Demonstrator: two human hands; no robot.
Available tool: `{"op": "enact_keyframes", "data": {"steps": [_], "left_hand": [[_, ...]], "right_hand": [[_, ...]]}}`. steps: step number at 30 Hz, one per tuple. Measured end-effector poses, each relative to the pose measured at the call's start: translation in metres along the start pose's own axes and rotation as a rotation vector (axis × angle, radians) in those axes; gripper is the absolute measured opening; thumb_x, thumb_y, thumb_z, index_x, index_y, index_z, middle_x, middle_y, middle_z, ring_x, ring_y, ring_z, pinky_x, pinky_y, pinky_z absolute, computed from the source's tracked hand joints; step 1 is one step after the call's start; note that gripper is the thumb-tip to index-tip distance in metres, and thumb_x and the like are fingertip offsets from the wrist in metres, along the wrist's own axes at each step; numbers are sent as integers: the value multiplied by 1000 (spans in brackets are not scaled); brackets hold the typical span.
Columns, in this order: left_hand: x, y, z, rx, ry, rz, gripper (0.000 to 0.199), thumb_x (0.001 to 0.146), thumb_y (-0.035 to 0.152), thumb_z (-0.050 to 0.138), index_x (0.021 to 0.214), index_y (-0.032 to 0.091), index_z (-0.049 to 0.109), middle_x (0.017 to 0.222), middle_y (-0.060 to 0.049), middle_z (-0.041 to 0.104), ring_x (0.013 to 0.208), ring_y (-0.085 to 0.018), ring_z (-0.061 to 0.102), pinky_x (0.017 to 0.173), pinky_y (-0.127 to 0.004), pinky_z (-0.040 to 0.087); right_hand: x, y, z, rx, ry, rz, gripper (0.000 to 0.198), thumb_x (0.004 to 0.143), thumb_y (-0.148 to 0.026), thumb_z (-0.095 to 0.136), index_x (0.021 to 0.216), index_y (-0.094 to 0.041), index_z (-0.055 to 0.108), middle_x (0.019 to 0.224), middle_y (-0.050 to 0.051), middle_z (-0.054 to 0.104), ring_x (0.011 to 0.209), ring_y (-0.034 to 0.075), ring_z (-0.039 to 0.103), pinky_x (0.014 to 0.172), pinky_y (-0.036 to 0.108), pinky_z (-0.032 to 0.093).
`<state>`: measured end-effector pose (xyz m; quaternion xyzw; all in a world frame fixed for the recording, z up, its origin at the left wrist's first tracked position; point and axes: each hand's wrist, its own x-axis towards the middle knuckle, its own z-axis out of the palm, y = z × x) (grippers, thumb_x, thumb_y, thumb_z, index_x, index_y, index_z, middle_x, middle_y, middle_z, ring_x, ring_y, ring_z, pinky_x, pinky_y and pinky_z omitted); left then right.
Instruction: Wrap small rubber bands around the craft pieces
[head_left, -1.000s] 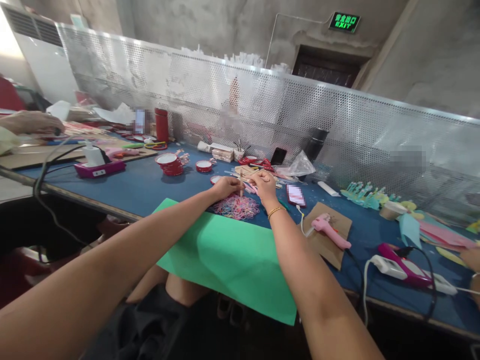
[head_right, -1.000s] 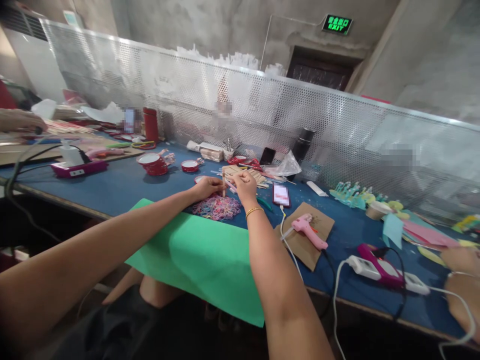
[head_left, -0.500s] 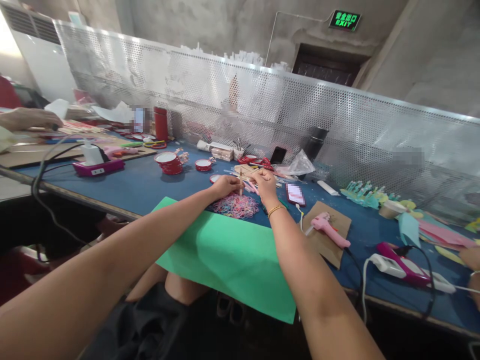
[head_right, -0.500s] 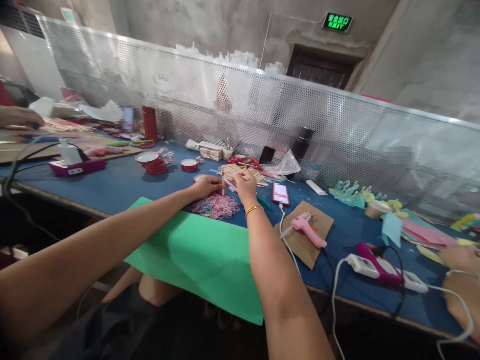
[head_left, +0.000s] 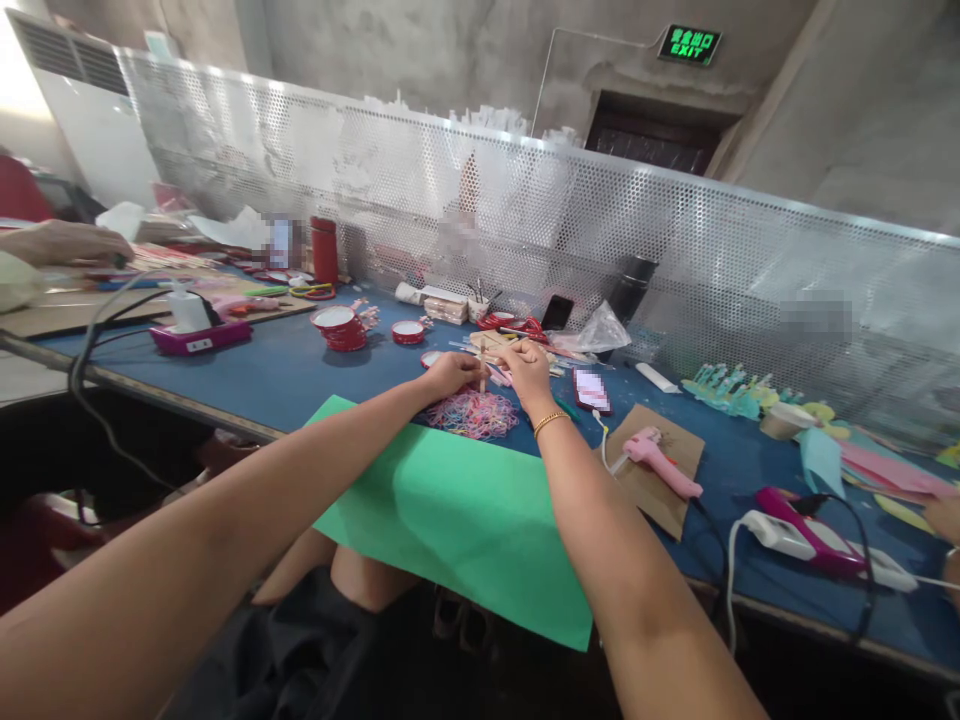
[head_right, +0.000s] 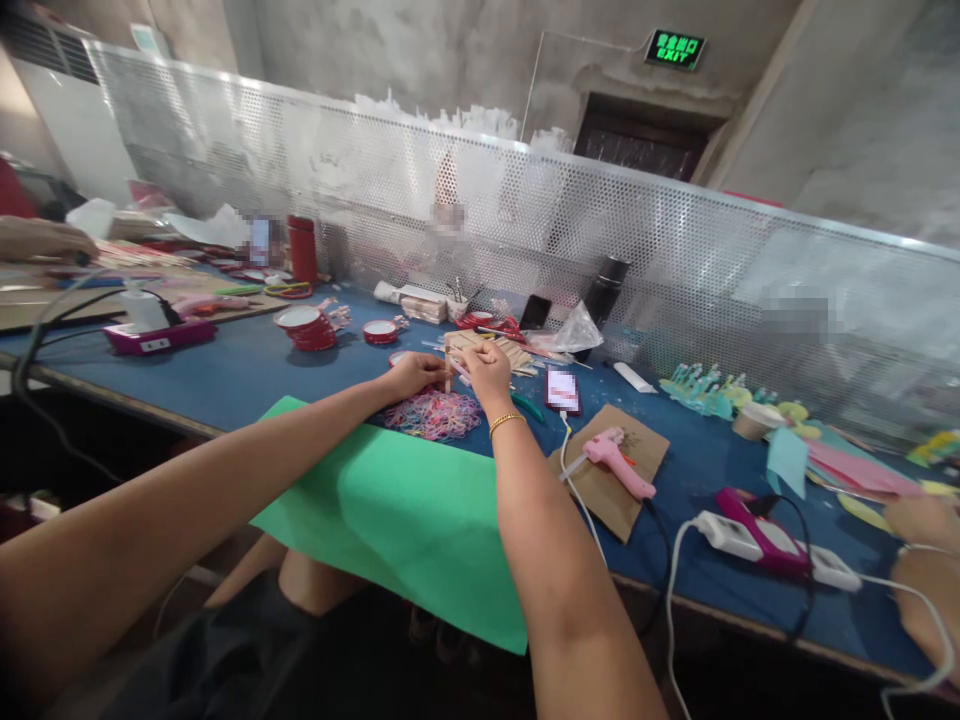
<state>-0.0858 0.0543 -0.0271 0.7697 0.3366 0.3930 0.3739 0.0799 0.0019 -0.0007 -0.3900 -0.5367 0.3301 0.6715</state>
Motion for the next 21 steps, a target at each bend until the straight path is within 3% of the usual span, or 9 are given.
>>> {"op": "enact_keyframes", "data": {"steps": [11, 21], "left_hand": [[-2, 6, 1, 5, 0, -29, 34, 70, 49, 74, 73, 15, 70, 66, -1, 71, 61, -14, 63, 63, -25, 51], [2, -8, -2, 28, 10, -14, 36, 70, 51, 72, 75, 15, 73, 70, -2, 73, 64, -16, 64, 64, -26, 51]], "right_hand": [[3, 5, -1, -17, 14, -8, 17, 68, -33, 67, 60, -21, 58, 60, -3, 65, 59, 13, 60, 58, 24, 49], [0, 1, 2, 39, -12, 29, 17, 67, -33, 67, 61, -21, 57, 60, -2, 66, 60, 14, 62, 55, 24, 47]]}}
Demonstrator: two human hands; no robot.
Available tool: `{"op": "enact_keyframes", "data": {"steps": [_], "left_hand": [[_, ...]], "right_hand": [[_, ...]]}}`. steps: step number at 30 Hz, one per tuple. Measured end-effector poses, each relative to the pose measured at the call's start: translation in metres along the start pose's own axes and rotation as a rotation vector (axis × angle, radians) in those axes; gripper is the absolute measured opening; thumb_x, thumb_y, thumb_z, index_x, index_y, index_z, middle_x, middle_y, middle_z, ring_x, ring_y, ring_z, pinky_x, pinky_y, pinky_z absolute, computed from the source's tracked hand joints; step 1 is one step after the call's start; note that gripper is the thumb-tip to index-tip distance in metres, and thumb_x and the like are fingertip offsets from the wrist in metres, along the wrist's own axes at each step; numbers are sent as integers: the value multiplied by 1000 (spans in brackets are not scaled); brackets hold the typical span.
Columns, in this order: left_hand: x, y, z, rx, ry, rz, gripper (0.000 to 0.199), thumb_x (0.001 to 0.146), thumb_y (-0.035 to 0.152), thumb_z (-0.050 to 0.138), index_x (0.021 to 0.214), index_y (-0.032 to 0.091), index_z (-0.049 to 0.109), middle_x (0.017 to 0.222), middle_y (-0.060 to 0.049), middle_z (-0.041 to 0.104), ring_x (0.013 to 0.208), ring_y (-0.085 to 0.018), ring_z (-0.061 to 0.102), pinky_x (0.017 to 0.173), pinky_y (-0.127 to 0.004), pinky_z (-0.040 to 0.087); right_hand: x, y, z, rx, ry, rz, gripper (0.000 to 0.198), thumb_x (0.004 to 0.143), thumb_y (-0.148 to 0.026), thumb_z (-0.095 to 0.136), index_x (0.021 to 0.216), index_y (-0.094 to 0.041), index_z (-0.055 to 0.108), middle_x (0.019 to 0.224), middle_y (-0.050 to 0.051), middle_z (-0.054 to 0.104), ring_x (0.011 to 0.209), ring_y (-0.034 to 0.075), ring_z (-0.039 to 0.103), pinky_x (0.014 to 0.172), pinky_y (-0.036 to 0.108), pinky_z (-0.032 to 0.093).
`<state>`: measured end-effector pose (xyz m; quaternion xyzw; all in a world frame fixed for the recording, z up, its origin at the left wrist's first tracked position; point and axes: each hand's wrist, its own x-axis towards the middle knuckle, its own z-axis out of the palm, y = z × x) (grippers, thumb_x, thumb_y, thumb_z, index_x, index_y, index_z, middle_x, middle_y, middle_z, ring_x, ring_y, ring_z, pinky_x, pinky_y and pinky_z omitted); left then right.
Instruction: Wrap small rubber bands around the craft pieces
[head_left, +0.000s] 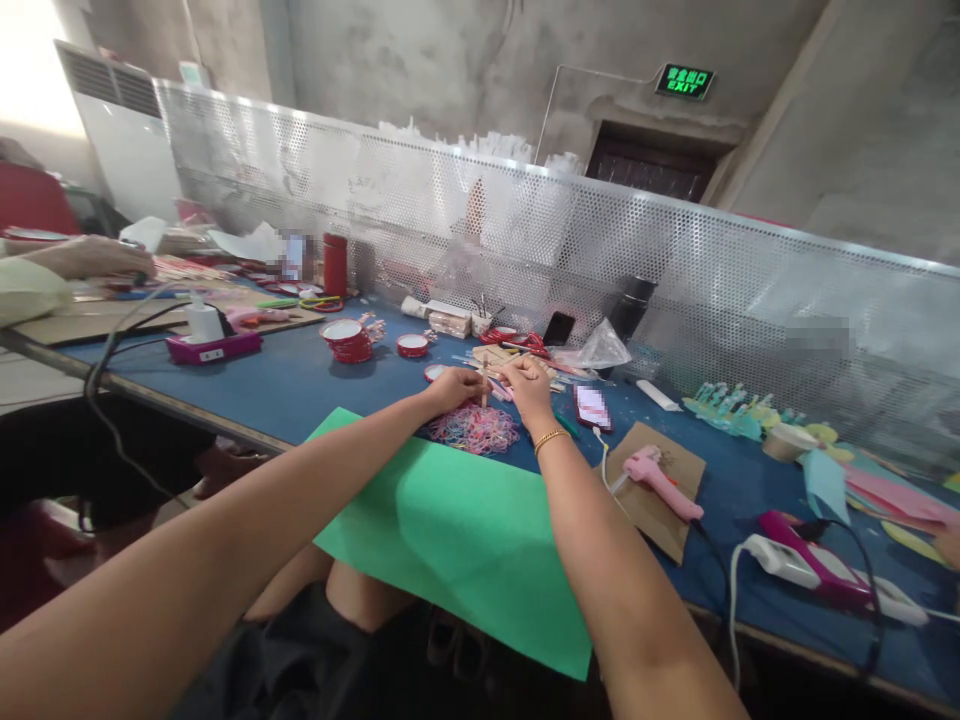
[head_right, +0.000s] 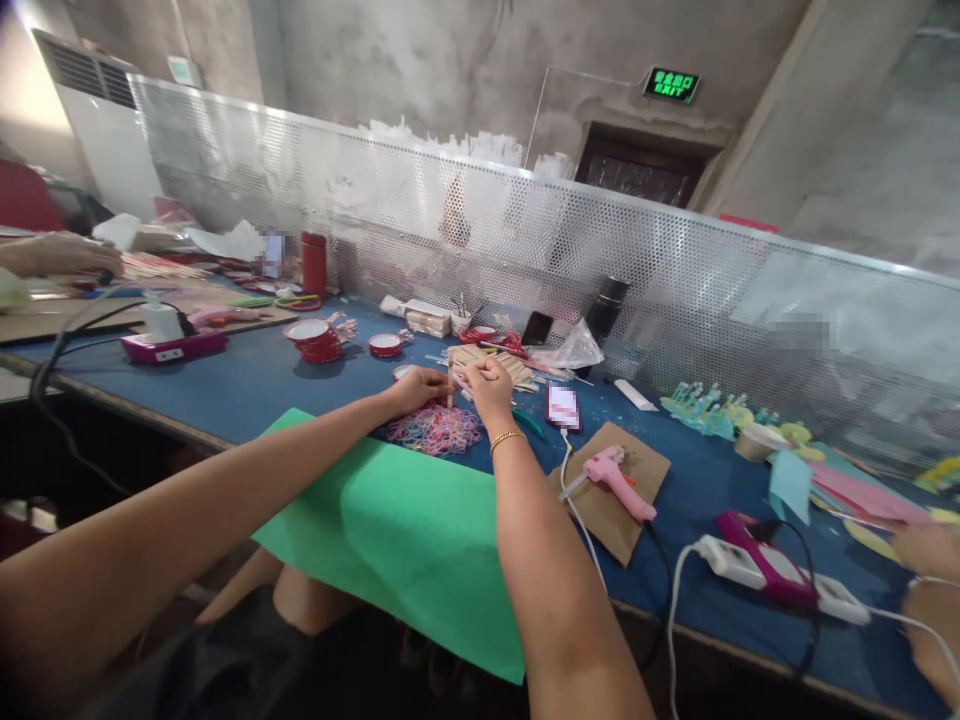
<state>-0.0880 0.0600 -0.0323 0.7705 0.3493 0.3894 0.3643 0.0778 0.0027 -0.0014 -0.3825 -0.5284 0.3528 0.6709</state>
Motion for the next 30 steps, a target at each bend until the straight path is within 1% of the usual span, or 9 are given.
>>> {"op": "enact_keyframes", "data": {"steps": [5, 10, 13, 16, 19, 22, 24, 27, 30], "left_hand": [[-2, 2, 0, 0, -19, 4, 34, 73, 49, 69, 74, 15, 72, 68, -1, 72, 61, -14, 62, 61, -24, 49], [-5, 10, 2, -41, -23, -10, 33, 73, 48, 72, 75, 15, 72, 67, -1, 72, 61, -14, 62, 63, -24, 51], [-5, 11, 2, -37, -21, -9, 35, 73, 50, 72, 73, 15, 71, 68, -1, 72, 61, -14, 62, 61, -24, 50], [-5, 11, 2, -35, -23, -21, 38, 72, 53, 73, 76, 14, 73, 69, -1, 73, 61, -14, 62, 61, -24, 50], [-5, 11, 2, -44, -1, -32, 41, 70, 54, 75, 81, 14, 74, 70, -2, 73, 62, -15, 64, 63, -25, 51], [-6, 13, 2, -70, -15, -26, 41, 69, 54, 76, 78, 14, 73, 70, -3, 73, 64, -15, 64, 66, -26, 52], [-7, 14, 2, -79, -16, -37, 40, 70, 53, 76, 76, 14, 73, 69, -3, 73, 63, -15, 64, 66, -26, 52], [-7, 15, 1, -69, -17, -38, 39, 71, 52, 75, 76, 14, 73, 70, -2, 73, 62, -14, 62, 63, -25, 50], [-7, 13, 1, -48, -14, -19, 35, 72, 49, 74, 73, 14, 73, 68, -1, 72, 61, -13, 60, 61, -23, 48]], "right_hand": [[2, 0, -2, -19, 48, 2, 19, 66, -33, 70, 59, -21, 57, 57, -3, 64, 56, 13, 57, 54, 23, 46], [-1, -1, 1, 14, -9, -6, 16, 65, -30, 71, 60, -20, 59, 58, -2, 65, 58, 13, 60, 54, 23, 46], [1, -1, -1, 17, 30, -7, 18, 64, -31, 72, 59, -20, 59, 57, -3, 64, 56, 12, 57, 54, 23, 45], [3, -1, -4, 13, 65, -6, 18, 64, -31, 70, 58, -20, 57, 57, -3, 63, 56, 12, 56, 54, 23, 45], [1, -2, -2, 9, 28, 3, 17, 66, -30, 70, 60, -20, 58, 57, -3, 64, 57, 13, 58, 55, 23, 45], [0, -2, 1, 7, -4, 21, 16, 65, -29, 71, 60, -20, 58, 56, -3, 63, 55, 12, 57, 52, 23, 44], [0, -2, 1, 21, 14, 19, 16, 65, -29, 70, 60, -20, 58, 55, -3, 63, 53, 12, 56, 51, 22, 44], [2, 1, 0, 45, 46, 6, 13, 65, -29, 69, 63, -21, 59, 55, -4, 63, 52, 11, 56, 51, 22, 44], [5, 2, -1, 55, 43, -7, 12, 67, -31, 67, 70, -21, 63, 54, -5, 62, 52, 11, 55, 51, 21, 43]]}}
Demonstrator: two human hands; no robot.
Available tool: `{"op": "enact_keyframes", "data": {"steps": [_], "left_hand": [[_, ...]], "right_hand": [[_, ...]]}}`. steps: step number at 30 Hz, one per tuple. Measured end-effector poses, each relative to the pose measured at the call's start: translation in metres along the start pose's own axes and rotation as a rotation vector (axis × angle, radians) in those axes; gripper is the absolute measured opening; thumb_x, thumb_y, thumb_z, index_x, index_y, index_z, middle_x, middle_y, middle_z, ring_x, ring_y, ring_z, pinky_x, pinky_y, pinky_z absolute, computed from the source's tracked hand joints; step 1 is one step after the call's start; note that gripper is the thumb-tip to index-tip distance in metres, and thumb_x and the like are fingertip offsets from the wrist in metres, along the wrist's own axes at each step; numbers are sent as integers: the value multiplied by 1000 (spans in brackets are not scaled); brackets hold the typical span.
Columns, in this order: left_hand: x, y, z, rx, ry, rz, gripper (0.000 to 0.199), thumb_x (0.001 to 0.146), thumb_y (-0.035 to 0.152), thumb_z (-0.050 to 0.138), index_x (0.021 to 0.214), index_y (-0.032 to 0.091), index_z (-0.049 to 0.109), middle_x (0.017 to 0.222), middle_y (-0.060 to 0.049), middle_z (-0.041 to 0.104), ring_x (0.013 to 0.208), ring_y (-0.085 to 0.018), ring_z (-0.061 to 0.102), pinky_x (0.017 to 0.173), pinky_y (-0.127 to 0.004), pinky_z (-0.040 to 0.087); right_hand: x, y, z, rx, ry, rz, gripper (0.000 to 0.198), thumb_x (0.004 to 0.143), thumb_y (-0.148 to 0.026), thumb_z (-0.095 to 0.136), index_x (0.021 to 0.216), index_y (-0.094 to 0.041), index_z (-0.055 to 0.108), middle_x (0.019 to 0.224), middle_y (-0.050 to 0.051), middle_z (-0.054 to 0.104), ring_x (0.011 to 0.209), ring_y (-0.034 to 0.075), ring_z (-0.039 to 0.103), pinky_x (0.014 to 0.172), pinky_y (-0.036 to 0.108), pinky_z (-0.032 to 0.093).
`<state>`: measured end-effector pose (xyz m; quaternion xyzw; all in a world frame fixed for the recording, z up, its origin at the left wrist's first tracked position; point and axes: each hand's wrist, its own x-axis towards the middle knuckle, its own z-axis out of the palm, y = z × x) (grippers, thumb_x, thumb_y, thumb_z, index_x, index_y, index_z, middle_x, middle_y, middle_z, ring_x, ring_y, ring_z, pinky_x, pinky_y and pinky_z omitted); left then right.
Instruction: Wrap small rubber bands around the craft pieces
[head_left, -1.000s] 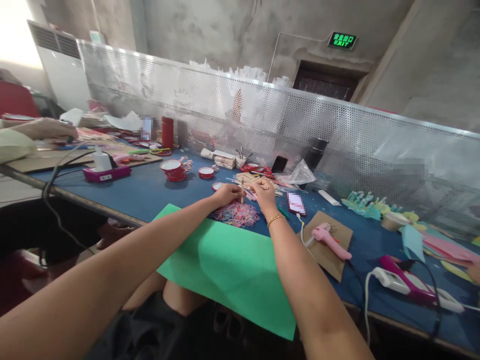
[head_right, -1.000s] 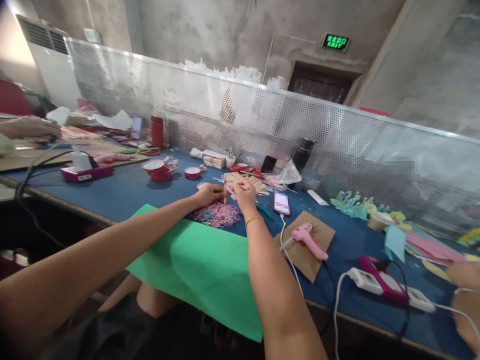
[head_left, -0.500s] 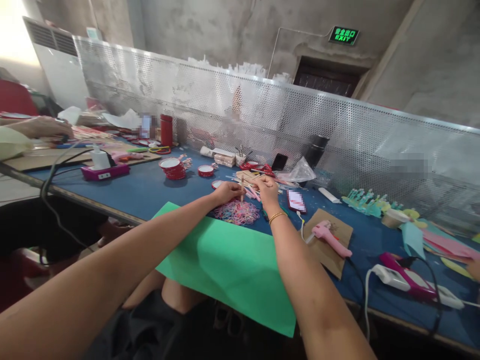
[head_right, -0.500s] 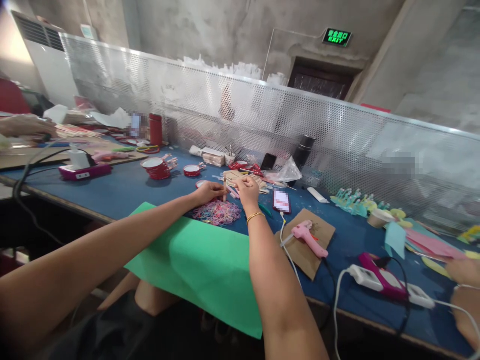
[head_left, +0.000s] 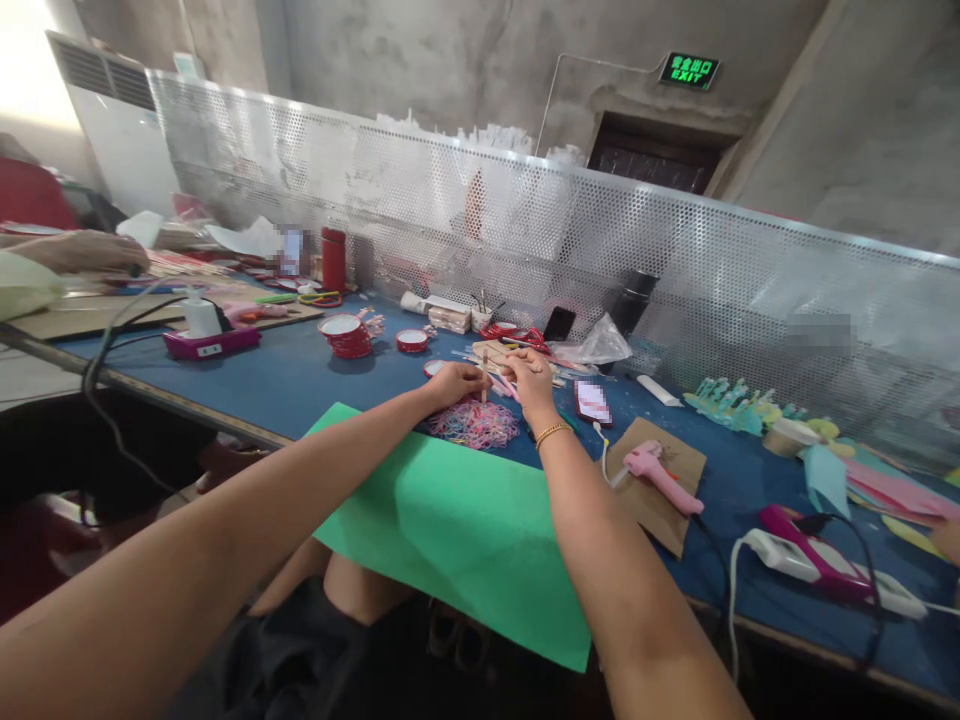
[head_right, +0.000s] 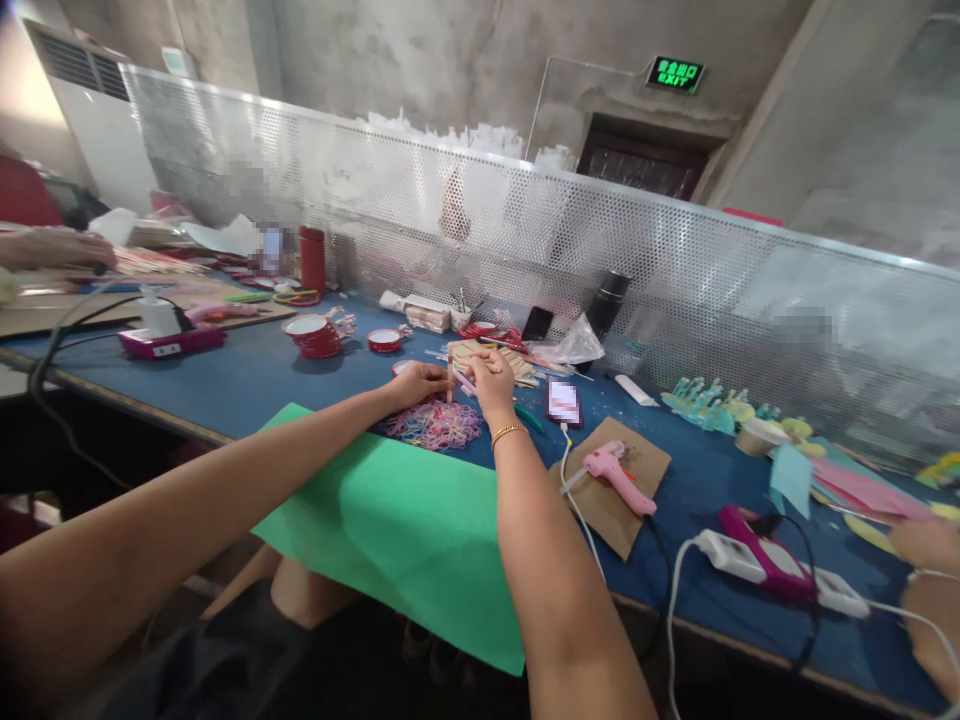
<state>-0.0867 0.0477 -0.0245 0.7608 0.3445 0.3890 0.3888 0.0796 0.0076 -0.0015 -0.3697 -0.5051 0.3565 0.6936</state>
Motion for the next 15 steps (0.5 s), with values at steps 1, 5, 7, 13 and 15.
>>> {"op": "enact_keyframes", "data": {"steps": [1, 5, 7, 13, 15], "left_hand": [[0, -1, 0, 1, 9, 4, 33, 72, 48, 73, 73, 15, 73, 68, -1, 72, 61, -13, 60, 60, -23, 48], [2, -4, 0, -9, 7, 6, 31, 72, 46, 72, 74, 15, 72, 68, 0, 72, 62, -14, 61, 62, -23, 49], [2, -3, 0, 2, -3, 12, 31, 73, 46, 72, 73, 15, 71, 67, 0, 71, 61, -14, 61, 62, -23, 49], [0, 1, 1, -3, 3, -7, 32, 72, 47, 73, 72, 15, 71, 66, 0, 71, 58, -12, 59, 59, -22, 48], [-1, 2, 1, -18, 5, -9, 32, 70, 47, 74, 72, 15, 70, 65, 1, 70, 58, -12, 59, 60, -23, 49]], "right_hand": [[0, 0, 0, 3, -6, -1, 13, 68, -32, 67, 72, -21, 64, 55, -5, 62, 52, 11, 55, 51, 21, 44], [0, -1, 2, 19, -8, 16, 16, 70, -34, 66, 76, -20, 66, 61, -3, 67, 57, 11, 58, 55, 22, 47], [0, -3, 3, 21, -1, 27, 16, 68, -32, 67, 77, -19, 67, 63, -2, 68, 58, 12, 59, 56, 22, 47], [3, 0, 1, 11, 48, 18, 13, 70, -30, 61, 76, -20, 64, 57, -3, 65, 53, 12, 57, 53, 22, 45], [4, 0, 1, 1, 40, 13, 14, 72, -34, 59, 74, -20, 62, 56, -3, 65, 54, 13, 58, 52, 23, 44]]}}
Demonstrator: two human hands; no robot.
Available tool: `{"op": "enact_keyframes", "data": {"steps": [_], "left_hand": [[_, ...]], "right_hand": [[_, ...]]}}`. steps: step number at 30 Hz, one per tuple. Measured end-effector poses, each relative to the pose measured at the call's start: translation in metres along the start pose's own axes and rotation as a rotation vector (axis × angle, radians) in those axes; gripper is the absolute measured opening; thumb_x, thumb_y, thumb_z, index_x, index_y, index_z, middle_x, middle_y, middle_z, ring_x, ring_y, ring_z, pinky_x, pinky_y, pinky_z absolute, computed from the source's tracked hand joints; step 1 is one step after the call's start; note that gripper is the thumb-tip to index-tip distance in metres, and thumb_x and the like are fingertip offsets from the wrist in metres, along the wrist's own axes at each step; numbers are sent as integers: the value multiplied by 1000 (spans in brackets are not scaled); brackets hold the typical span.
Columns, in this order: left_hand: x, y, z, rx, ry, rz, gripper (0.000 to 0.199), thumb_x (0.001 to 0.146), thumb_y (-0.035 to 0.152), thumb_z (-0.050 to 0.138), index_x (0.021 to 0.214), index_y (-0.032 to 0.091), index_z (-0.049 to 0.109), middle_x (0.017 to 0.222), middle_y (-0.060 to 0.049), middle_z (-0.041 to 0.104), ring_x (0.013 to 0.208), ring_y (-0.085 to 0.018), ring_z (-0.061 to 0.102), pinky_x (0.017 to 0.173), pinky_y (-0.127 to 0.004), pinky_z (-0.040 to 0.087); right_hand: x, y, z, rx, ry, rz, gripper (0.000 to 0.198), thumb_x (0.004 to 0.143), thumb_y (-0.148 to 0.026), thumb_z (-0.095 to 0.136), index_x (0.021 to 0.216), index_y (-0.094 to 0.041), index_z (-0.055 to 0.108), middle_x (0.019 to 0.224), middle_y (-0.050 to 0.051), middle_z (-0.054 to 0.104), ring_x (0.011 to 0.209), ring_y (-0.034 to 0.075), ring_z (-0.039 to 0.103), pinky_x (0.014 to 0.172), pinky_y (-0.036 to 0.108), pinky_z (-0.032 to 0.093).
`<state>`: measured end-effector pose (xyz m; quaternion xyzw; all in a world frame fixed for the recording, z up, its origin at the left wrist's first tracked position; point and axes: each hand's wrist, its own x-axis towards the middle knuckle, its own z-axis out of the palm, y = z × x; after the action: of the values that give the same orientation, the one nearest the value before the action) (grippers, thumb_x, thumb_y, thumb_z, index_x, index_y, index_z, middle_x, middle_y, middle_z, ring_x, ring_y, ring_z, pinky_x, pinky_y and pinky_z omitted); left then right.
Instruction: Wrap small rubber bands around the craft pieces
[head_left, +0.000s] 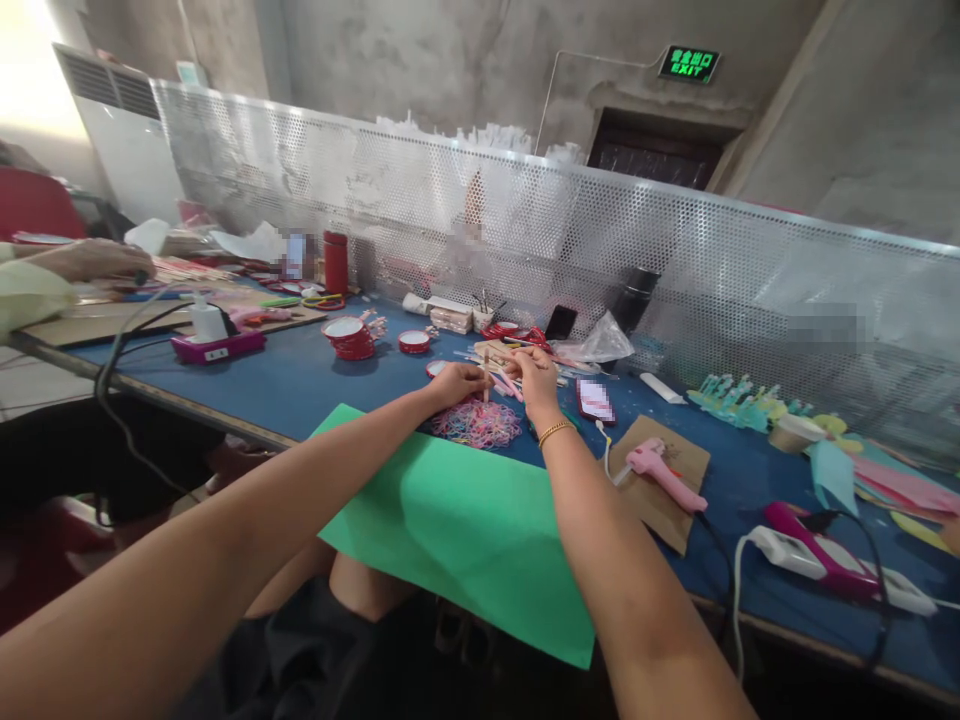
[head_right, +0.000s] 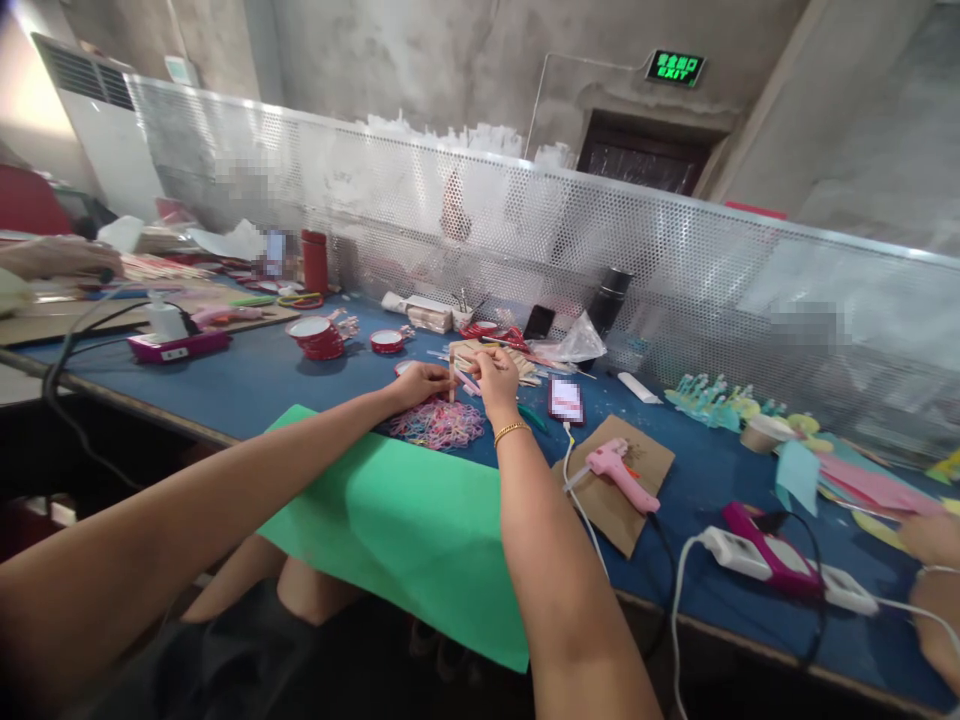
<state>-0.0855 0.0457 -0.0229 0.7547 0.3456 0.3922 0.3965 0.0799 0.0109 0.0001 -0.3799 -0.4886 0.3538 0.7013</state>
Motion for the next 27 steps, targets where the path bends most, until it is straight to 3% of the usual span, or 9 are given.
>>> {"op": "enact_keyframes", "data": {"steps": [5, 15, 27], "left_hand": [[-1, 3, 1, -31, -11, -12, 34, 69, 48, 76, 71, 15, 70, 65, 0, 70, 60, -14, 61, 64, -25, 51], [0, -1, 0, 70, 32, 22, 34, 72, 49, 73, 72, 15, 71, 69, 0, 72, 64, -14, 61, 64, -24, 49], [3, -8, -2, 53, 0, 12, 39, 70, 54, 73, 74, 15, 72, 68, -1, 72, 61, -14, 60, 61, -24, 48]], "right_hand": [[-2, -2, 1, 5, -27, -8, 21, 73, -41, 61, 72, -20, 62, 64, 0, 71, 61, 15, 63, 55, 24, 46], [-1, -1, -1, 3, 59, -8, 15, 67, -32, 65, 70, -21, 54, 57, -4, 65, 52, 12, 57, 54, 23, 44], [-8, -2, 3, -74, -49, -43, 19, 69, -34, 66, 63, -22, 54, 56, -5, 63, 52, 11, 54, 52, 21, 43]]}}
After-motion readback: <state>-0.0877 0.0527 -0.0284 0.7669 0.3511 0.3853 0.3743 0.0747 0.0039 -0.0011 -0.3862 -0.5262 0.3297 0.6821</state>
